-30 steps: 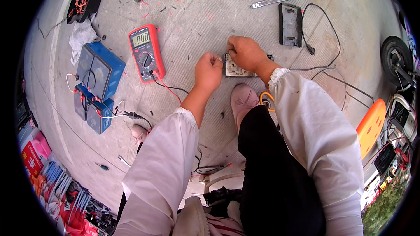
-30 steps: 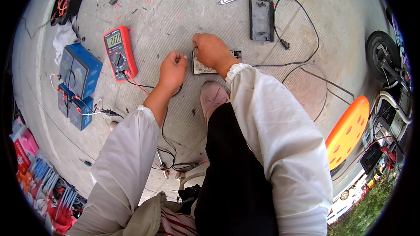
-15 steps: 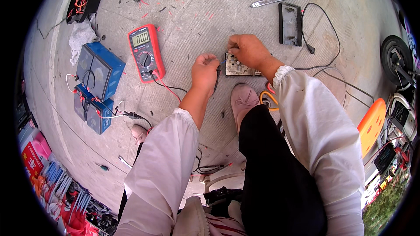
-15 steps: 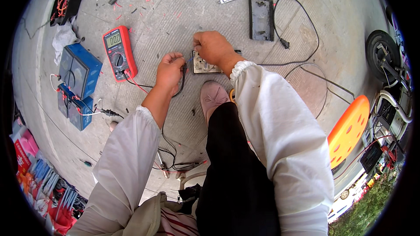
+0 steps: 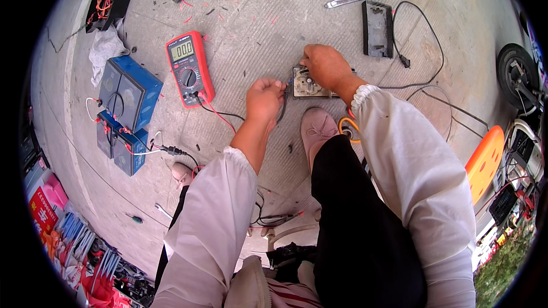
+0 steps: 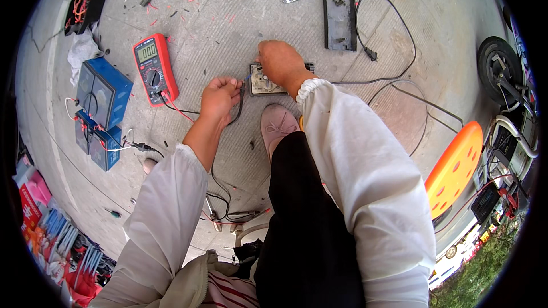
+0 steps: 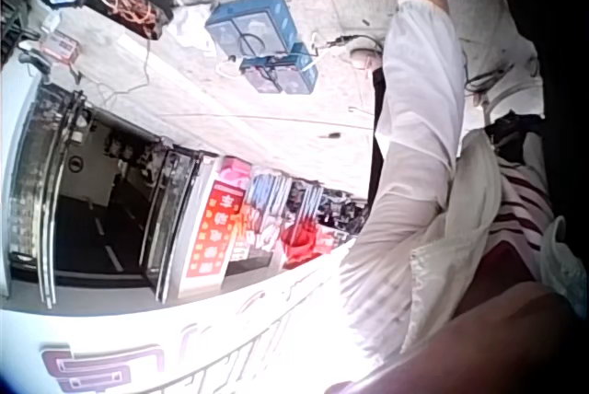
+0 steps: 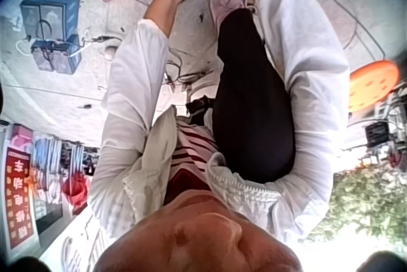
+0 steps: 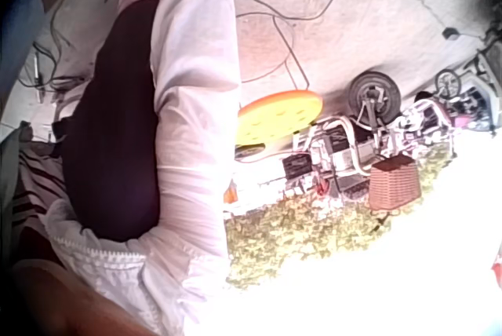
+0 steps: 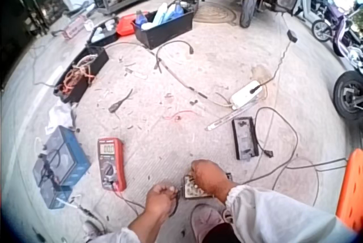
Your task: The person sits on the floor and uses pliers to strip and twist wires, then connects them to a circuit board and battery pack. They use a multimeter to measure voltage and a wrench to tighten connections on the battery terminals.
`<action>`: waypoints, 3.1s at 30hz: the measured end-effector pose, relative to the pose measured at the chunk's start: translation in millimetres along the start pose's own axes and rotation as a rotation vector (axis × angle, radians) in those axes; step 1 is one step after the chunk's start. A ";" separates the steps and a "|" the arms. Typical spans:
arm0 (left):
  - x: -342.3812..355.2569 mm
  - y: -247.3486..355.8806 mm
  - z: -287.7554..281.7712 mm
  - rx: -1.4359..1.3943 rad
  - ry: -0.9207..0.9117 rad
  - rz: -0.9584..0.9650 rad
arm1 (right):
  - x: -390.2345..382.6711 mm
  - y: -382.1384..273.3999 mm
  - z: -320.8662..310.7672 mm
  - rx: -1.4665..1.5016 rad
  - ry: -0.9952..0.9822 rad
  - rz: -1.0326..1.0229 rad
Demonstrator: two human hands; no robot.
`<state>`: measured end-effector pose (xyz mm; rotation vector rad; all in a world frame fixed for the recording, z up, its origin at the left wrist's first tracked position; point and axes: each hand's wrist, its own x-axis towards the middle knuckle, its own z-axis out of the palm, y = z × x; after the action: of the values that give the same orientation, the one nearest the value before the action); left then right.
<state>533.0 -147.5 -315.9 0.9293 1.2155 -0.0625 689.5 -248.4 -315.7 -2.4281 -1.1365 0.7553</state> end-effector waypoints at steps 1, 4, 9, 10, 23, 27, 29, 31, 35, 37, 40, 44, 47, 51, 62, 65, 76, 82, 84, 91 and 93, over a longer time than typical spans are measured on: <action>-0.3 -1.6 -0.3 -0.001 0.002 -0.007 | 0.9 0.9 2.0 -0.012 -0.006 -0.009; -3.0 -5.0 -3.1 -0.036 -0.028 -0.005 | -1.8 1.9 6.9 0.018 0.025 -0.024; 1.1 0.0 -8.4 0.086 -0.142 0.082 | -11.3 14.1 8.1 0.097 0.168 -0.087; 0.0 2.7 -12.0 0.111 -0.134 0.083 | -15.0 10.9 6.3 0.117 0.241 -0.110; -86.6 -6.1 -156.4 0.491 -0.119 0.115 | -163.4 -0.6 -8.8 0.819 0.403 0.373; -130.9 -69.4 -220.1 0.654 -0.151 -0.228 | -207.9 5.7 14.0 0.925 0.422 0.565; -158.2 -103.4 -233.4 0.816 -0.172 -0.415 | -225.2 6.9 22.3 0.934 0.417 0.585; -173.9 -160.7 -266.9 1.284 -0.393 -0.382 | -233.2 5.0 29.0 0.958 0.404 0.592; -219.6 -248.8 -281.3 1.347 -0.027 -0.416 | -246.1 8.5 37.7 0.946 0.362 0.640; -234.6 -267.4 -269.9 1.217 0.276 -0.323 | -247.4 12.2 42.2 0.978 0.332 0.647; -249.1 -256.1 -257.3 1.188 0.389 -0.352 | -244.6 19.1 67.1 1.110 0.277 0.590; -221.9 -258.5 -264.5 1.154 0.316 -0.362 | -258.7 30.9 58.8 1.094 0.315 0.536; -221.1 -261.9 -267.5 1.144 0.343 -0.329 | -268.3 42.1 75.3 1.087 0.335 0.504; -209.5 -265.6 -274.6 1.202 0.335 -0.265 | -281.1 34.6 88.8 1.188 0.342 0.521; -163.8 -243.7 -294.0 1.107 0.081 0.011 | -292.2 46.6 87.1 0.574 0.545 0.587; -162.6 -230.9 -285.1 1.219 0.035 0.010 | -271.2 42.4 58.8 0.148 0.473 0.437; -165.6 -179.1 -242.0 0.953 -0.043 0.045 | -220.7 44.8 38.7 0.023 0.266 0.535; -181.5 -144.5 -222.3 0.867 -0.074 0.008 | -261.1 62.4 27.9 0.032 0.331 0.837; -181.3 -146.2 -225.4 0.868 -0.092 -0.009 | -273.4 74.5 37.0 0.009 0.290 0.932; -205.1 -130.3 -221.1 0.777 -0.084 -0.032 | -335.8 63.0 57.3 0.152 0.508 0.785; -219.8 -118.8 -211.9 0.721 -0.072 -0.027 | -376.2 66.7 72.3 0.198 0.418 0.806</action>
<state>223.7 -181.7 -213.4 1.5160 1.1494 -0.5807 484.5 -577.7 -289.0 -2.6584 0.0990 0.4795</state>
